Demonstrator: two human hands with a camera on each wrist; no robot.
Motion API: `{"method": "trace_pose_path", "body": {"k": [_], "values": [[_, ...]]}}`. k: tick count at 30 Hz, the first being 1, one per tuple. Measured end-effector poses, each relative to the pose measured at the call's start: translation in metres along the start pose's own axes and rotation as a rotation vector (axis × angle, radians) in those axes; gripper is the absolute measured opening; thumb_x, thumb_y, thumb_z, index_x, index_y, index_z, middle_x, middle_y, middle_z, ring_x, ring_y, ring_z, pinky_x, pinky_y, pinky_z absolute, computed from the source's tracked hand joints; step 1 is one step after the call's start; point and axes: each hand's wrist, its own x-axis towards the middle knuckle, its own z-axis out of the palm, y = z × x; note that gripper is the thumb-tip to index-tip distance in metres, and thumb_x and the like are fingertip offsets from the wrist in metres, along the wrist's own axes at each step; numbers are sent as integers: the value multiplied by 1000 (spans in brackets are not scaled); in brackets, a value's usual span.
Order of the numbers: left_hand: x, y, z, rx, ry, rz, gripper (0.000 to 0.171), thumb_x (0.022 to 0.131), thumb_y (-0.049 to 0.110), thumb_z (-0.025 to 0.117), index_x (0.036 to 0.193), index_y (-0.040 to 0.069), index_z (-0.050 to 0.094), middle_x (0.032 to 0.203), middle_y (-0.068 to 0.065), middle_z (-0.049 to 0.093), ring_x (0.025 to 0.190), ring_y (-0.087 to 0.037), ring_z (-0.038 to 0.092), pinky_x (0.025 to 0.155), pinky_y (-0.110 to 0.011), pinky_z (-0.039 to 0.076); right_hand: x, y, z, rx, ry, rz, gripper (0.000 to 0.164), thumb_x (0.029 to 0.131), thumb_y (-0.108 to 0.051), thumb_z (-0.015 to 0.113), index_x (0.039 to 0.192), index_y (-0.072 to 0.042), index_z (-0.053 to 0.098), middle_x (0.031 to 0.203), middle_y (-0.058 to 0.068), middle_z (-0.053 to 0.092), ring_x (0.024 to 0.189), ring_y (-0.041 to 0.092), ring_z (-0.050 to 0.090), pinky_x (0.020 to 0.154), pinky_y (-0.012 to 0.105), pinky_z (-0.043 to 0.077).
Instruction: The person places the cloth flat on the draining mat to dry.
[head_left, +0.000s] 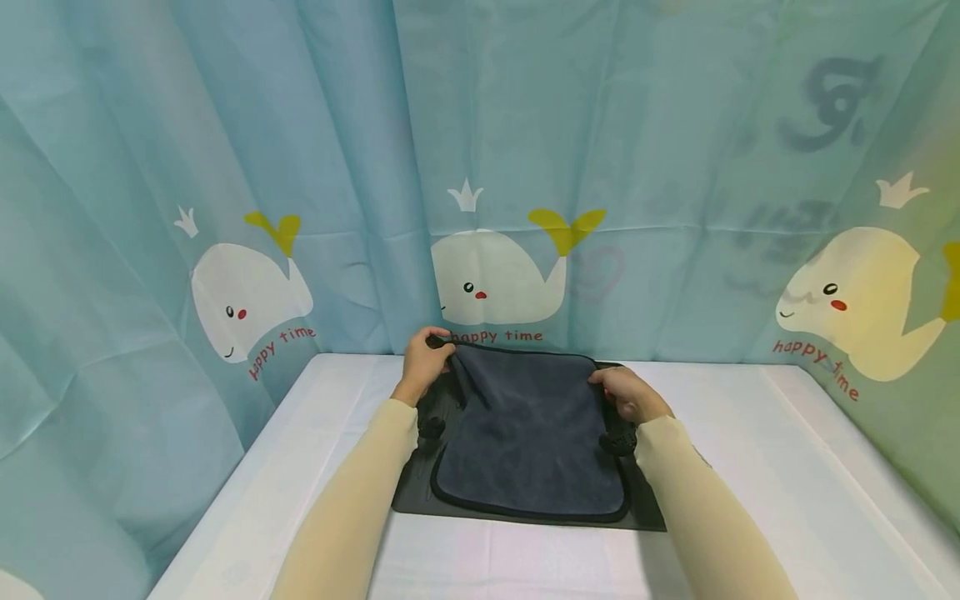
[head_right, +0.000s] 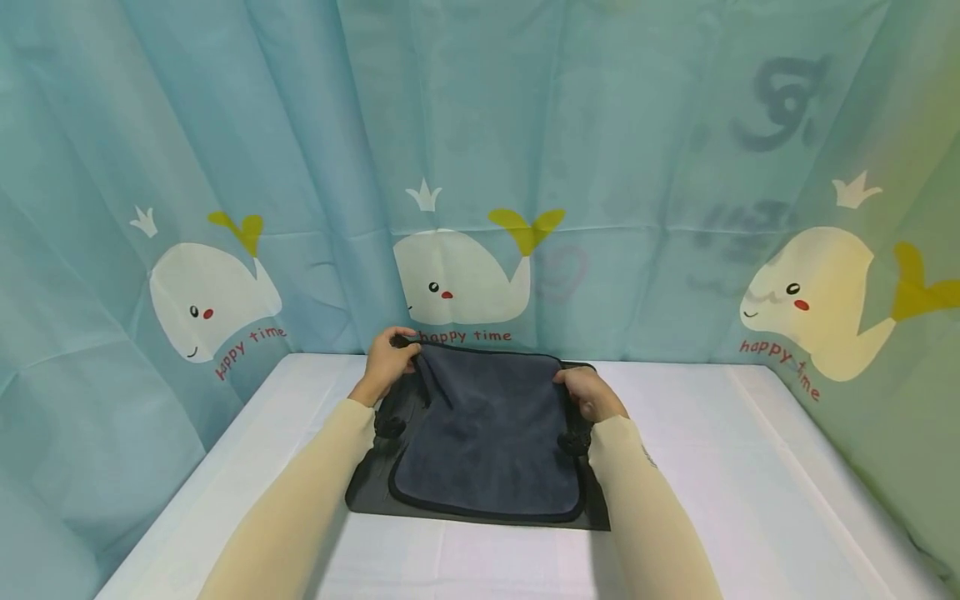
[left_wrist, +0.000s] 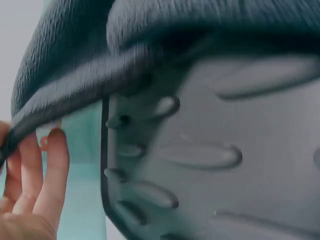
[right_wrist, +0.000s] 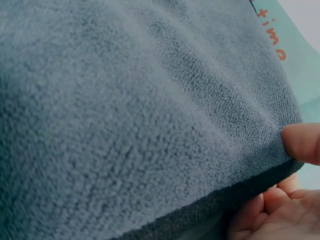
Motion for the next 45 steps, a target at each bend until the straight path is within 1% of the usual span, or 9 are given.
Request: {"method": "trace_pose_path", "body": {"k": [4, 9, 12, 15, 21, 26, 29, 38, 45], "values": [[-2, 1, 2, 21, 15, -41, 43, 100, 10, 64, 141, 6, 52, 94, -9, 58, 67, -18, 60, 73, -44, 60, 2, 0, 0, -2, 3, 8, 18, 100, -15, 53, 86, -10, 43, 65, -4, 37, 68, 15, 41, 79, 33, 37], [-5, -2, 6, 29, -111, -169, 64, 101, 16, 64, 155, 4, 31, 98, -12, 58, 70, -16, 59, 68, -34, 60, 2, 0, -2, 0, 5, 34, 17, 102, -19, 53, 91, -11, 43, 71, -3, 37, 71, 15, 42, 82, 34, 37], [-7, -5, 7, 114, -165, -211, 74, 101, 21, 64, 159, 2, 21, 98, -13, 58, 68, -16, 59, 65, -31, 58, 2, 1, -2, 5, 2, 36, 18, 103, -23, 52, 93, -10, 43, 74, -2, 38, 73, 14, 43, 83, 34, 37], [-9, -7, 8, 212, -184, -206, 78, 100, 23, 65, 159, 1, 18, 91, -12, 61, 63, -15, 57, 63, -28, 52, 2, 1, -2, 19, -2, 21, 20, 104, -23, 50, 91, -10, 44, 72, -3, 40, 71, 12, 44, 79, 31, 38], [-11, -7, 10, 310, -177, -165, 59, 102, 20, 62, 152, 3, 33, 84, -8, 59, 63, -18, 54, 66, -33, 45, 2, 2, -3, 38, -15, -24, 26, 106, -17, 47, 81, -11, 47, 64, -7, 42, 63, 8, 44, 71, 26, 40], [-11, -11, 10, 404, -153, -89, 28, 103, 17, 61, 129, 7, 57, 78, -6, 58, 64, -20, 54, 64, -32, 44, 2, 3, -4, 27, -12, -30, 22, 106, -14, 47, 85, -9, 49, 67, -7, 43, 63, 8, 45, 69, 25, 40], [-11, -12, 9, 451, -122, -41, 18, 102, 16, 61, 118, 8, 66, 78, -4, 57, 66, -19, 53, 64, -32, 43, 1, 4, -6, 22, -3, -32, 21, 106, -12, 47, 86, -8, 50, 68, -6, 44, 64, 7, 45, 67, 24, 40], [-13, -15, 5, 482, -106, -23, 18, 102, 13, 61, 112, 10, 75, 88, -10, 65, 68, -21, 54, 63, -33, 44, -1, 3, -5, 10, 42, -32, 29, 106, -11, 46, 77, -11, 47, 63, -6, 42, 61, 9, 43, 68, 27, 39], [-12, -16, 4, 487, -160, -46, 22, 100, 13, 60, 116, 10, 75, 124, -18, 68, 86, -27, 61, 72, -36, 47, -1, 2, -4, -27, 51, -26, 36, 106, -13, 48, 71, -14, 45, 59, -6, 42, 59, 10, 43, 70, 29, 39]]}}
